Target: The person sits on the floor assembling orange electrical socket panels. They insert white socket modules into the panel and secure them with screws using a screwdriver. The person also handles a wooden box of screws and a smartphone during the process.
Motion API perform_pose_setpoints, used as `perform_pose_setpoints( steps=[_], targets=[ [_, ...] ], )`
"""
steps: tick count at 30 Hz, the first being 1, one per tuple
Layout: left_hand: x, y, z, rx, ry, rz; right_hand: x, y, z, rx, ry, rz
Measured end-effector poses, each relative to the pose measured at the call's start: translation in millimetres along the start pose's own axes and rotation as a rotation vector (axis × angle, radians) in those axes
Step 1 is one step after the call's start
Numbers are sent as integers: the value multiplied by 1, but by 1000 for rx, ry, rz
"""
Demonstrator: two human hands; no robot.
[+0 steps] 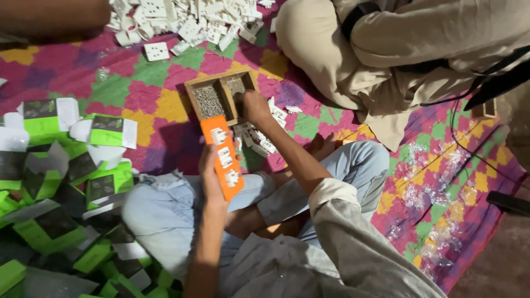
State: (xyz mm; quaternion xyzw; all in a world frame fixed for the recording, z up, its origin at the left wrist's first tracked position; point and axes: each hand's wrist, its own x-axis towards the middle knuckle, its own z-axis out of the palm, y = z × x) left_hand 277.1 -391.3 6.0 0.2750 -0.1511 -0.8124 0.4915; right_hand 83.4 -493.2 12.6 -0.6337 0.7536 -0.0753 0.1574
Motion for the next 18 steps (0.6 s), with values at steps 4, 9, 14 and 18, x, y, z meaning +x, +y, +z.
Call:
perform_pose_setpoints(
  steps=[4, 9, 14, 18],
  targets=[
    [0, -3, -2, 37, 17, -25, 9, 10, 2, -21, -55, 42],
    [4, -11, -5, 21, 49, -49, 25, 26, 12, -60, -242, 1],
    [10, -13, -9, 50, 62, -62, 22, 47, 26, 317, -56, -110],
    [12, -16, -5, 24, 49, -119, -3, 75, 18, 801, 83, -72]
  ],
)
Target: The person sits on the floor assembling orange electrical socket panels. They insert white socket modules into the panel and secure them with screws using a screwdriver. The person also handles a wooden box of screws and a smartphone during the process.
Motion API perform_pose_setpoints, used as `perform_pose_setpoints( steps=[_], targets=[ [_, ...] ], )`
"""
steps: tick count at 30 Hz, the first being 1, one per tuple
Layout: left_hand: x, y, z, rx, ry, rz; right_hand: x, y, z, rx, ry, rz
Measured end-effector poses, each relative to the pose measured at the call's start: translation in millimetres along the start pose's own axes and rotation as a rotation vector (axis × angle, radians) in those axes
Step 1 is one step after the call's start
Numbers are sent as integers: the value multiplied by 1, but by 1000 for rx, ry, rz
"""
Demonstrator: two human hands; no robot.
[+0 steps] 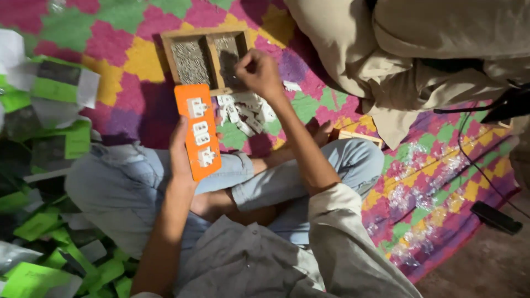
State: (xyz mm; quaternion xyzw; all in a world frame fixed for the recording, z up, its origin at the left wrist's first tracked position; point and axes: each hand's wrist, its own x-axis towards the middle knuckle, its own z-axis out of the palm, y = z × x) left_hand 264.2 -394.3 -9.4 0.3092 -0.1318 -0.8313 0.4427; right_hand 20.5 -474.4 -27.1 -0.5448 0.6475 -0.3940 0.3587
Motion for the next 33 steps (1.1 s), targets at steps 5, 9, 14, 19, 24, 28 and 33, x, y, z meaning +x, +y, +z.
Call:
perform_pose_setpoints(
  steps=[5, 9, 14, 19, 24, 28, 33],
  targets=[
    [11, -5, 22, -40, -74, -82, -51, -18, -47, 228, 62, 40],
    [24, -19, 39, -77, -112, -205, -105, -25, -55, 320, 110, 101],
    [30, -50, 42, -143, -145, -267, -124, -11, -43, 523, 170, 153],
    [32, -64, 33, -235, -98, -319, -123, -12, -33, 467, 117, 205],
    [34, -59, 28, -200, -76, -294, -120, -26, -27, 189, 118, 79],
    [32, -57, 28, -198, -51, -312, -116, -31, -22, 132, 133, 61],
    [28, -54, 29, -197, -42, -339, -116, -32, -17, 157, 156, 25]
  ],
)
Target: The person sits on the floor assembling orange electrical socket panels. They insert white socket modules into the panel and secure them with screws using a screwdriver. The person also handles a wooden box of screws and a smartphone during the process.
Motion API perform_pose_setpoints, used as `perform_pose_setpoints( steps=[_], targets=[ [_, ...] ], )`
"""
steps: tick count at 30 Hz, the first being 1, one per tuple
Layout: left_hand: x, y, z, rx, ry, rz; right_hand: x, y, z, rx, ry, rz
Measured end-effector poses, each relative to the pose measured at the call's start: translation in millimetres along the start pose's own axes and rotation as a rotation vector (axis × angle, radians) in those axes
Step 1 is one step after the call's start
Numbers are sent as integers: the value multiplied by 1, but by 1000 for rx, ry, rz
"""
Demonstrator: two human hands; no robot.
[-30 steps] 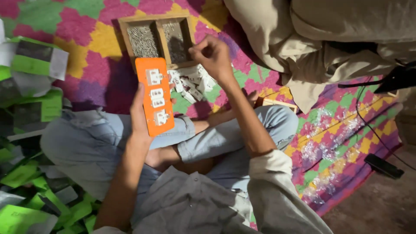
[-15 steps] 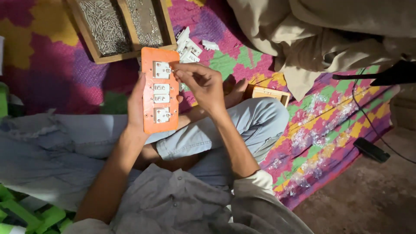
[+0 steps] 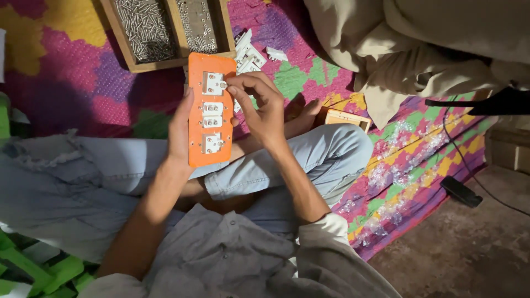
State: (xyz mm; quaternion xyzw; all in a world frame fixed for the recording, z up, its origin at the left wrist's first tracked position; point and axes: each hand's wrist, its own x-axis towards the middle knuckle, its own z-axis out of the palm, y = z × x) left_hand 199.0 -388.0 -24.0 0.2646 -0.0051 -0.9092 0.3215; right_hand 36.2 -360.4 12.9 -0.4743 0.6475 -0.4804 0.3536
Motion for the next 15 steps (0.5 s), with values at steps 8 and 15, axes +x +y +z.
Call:
perform_pose_setpoints(
  steps=[8, 15],
  targets=[
    [-5, 4, 4, 61, -12, -7, -4, 3, 3, 48, 3, 8],
    [-5, 4, 3, 65, -52, 7, -5, 10, 5, 31, 45, -70]
  ],
)
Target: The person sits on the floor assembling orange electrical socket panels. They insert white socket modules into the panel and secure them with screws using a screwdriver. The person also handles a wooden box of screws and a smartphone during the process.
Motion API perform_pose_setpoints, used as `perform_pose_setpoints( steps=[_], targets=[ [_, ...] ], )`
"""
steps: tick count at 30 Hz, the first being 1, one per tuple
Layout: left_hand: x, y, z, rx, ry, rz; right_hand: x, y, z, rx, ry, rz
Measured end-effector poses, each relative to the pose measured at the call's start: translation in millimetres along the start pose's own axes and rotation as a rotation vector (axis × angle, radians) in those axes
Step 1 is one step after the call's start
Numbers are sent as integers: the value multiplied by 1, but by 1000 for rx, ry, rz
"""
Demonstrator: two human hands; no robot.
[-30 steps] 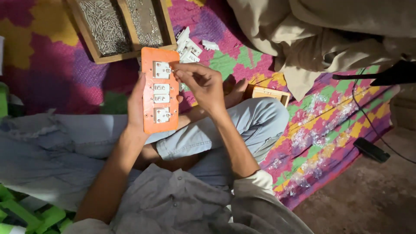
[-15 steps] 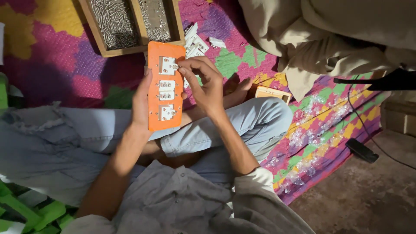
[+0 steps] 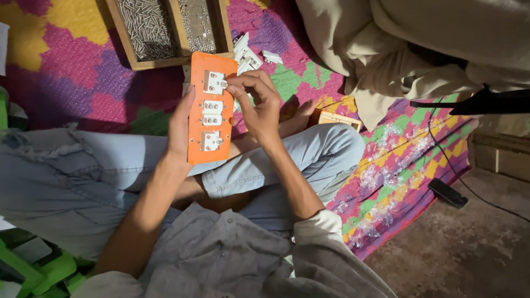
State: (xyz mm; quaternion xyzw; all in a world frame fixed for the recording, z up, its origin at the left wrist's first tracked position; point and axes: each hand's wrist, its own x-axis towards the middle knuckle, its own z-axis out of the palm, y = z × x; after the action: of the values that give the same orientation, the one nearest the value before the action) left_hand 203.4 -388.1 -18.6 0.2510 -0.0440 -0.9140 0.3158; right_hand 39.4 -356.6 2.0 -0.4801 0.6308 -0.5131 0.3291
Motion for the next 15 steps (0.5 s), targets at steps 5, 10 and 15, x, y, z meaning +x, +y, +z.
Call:
perform_pose_setpoints(
  steps=[5, 10, 15],
  targets=[
    [2, -2, -2, -13, -19, 17, -1, -1, 3, 9, 30, -9],
    [2, -3, -5, -23, -26, 24, -1, -4, 2, 10, 24, -16],
    [2, -4, -7, -32, -26, 11, 0, -5, 0, 2, 15, -27]
  ],
)
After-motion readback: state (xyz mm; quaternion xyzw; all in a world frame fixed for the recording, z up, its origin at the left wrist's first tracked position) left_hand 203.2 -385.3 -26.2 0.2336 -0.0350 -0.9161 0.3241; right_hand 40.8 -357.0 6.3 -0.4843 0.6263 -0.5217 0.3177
